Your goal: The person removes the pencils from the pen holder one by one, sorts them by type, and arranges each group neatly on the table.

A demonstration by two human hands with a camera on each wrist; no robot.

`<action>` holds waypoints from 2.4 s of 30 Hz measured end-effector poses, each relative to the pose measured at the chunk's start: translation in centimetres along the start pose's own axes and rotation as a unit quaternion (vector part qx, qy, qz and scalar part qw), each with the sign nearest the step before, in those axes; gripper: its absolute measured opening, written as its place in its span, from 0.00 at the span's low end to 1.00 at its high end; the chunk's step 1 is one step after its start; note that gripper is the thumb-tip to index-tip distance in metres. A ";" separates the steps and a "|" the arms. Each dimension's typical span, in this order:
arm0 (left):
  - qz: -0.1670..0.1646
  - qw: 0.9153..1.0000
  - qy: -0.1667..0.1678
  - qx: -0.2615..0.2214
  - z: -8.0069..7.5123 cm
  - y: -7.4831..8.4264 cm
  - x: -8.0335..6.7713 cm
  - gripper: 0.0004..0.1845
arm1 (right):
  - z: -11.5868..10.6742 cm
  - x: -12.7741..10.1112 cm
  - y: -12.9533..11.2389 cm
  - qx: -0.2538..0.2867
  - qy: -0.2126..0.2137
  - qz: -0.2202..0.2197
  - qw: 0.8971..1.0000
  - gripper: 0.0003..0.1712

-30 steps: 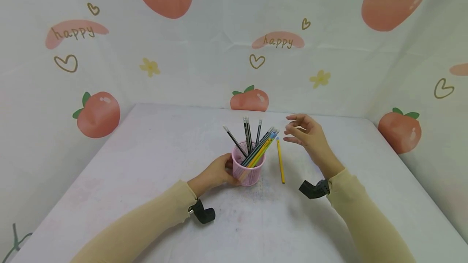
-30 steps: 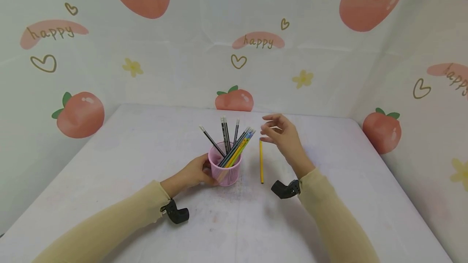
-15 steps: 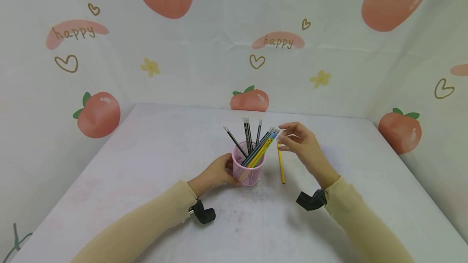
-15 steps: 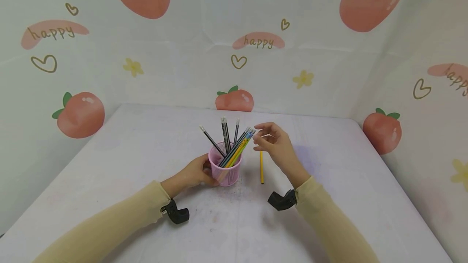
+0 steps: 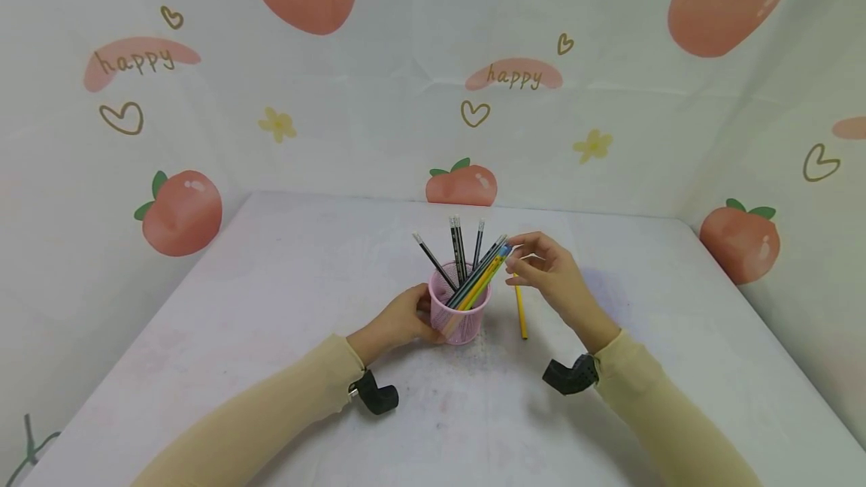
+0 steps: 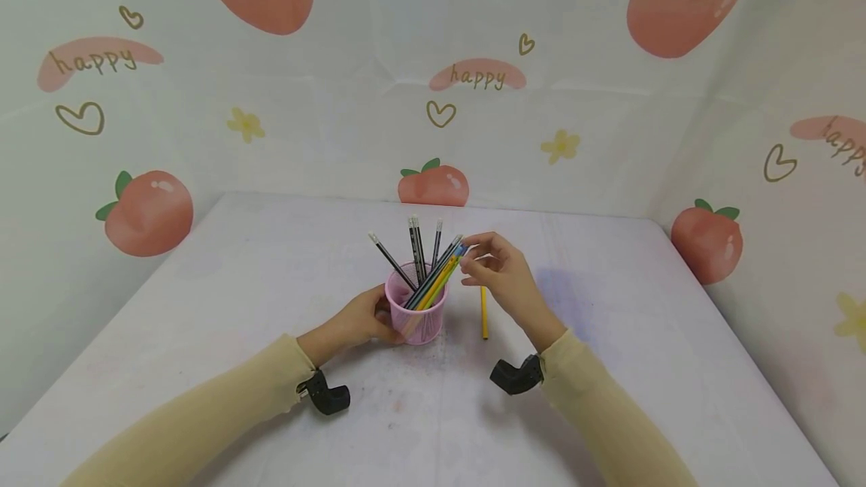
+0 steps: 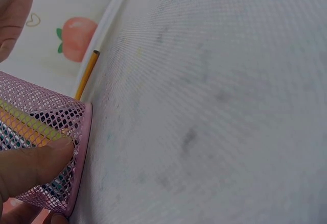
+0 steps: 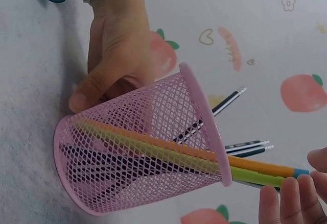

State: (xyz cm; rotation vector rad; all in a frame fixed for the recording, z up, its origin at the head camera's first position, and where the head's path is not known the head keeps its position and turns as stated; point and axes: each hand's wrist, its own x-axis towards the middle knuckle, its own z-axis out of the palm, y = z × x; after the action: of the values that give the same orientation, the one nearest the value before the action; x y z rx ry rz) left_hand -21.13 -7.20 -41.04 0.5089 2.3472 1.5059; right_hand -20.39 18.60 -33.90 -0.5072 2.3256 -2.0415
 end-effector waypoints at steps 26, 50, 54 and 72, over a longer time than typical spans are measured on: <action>0.003 1.000 -0.001 -0.008 -0.1 0.0 -0.1 0.38 | 1.2 -0.4 -0.3 0.013 -0.004 0.000 1.000 0.19; 0.006 1.000 -0.001 0.000 -0.1 0.1 -0.1 0.37 | 2.6 -0.1 0.5 -0.004 -0.035 0.006 0.999 0.14; 0.004 1.000 0.000 0.001 -0.1 0.2 -0.2 0.36 | 2.6 0.0 0.3 -0.024 -0.037 0.010 0.999 0.13; 0.010 1.000 -0.010 -0.008 -0.1 -0.1 0.0 0.36 | 2.3 0.3 0.3 0.000 -0.029 -0.010 1.000 0.12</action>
State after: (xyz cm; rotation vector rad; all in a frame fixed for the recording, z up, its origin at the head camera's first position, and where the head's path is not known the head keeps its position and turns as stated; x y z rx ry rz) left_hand -21.19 -7.35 -41.12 0.5420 2.3195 1.5191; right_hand -20.26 16.35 -34.44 -0.5835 2.2959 -2.0073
